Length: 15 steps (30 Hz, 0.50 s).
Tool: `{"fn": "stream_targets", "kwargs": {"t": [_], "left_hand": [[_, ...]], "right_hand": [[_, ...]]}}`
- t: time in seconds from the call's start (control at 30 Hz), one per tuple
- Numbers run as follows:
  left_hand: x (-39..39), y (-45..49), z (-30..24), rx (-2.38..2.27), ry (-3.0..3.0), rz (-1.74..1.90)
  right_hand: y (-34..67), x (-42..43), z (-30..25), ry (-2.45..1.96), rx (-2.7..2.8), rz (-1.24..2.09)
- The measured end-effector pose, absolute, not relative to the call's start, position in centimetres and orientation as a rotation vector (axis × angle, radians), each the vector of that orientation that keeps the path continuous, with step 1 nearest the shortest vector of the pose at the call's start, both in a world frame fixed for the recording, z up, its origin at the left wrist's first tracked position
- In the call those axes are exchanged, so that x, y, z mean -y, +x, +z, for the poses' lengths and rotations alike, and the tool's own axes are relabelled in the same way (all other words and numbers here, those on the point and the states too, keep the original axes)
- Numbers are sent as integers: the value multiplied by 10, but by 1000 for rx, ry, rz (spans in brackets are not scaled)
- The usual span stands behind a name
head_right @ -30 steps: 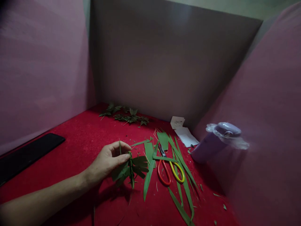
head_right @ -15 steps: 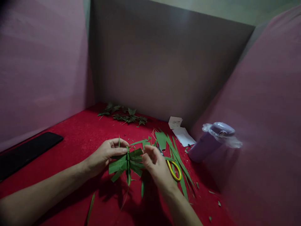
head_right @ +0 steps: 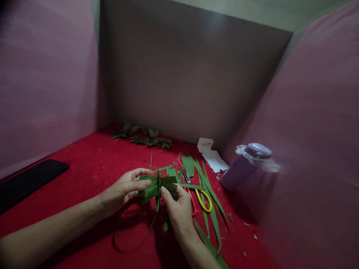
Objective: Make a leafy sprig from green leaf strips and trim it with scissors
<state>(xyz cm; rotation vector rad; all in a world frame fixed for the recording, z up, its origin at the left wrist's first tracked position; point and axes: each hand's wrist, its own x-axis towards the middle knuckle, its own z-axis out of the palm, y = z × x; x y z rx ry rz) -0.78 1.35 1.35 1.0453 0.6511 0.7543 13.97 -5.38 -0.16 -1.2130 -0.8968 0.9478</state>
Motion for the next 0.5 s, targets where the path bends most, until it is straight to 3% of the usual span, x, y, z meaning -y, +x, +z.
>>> {"fn": "stream_targets", "kwargs": {"t": [0.5], "left_hand": [[-9,1,-7,-525,1092,808]], "right_hand": [[141,52,-16,-1109,877,1108]]}}
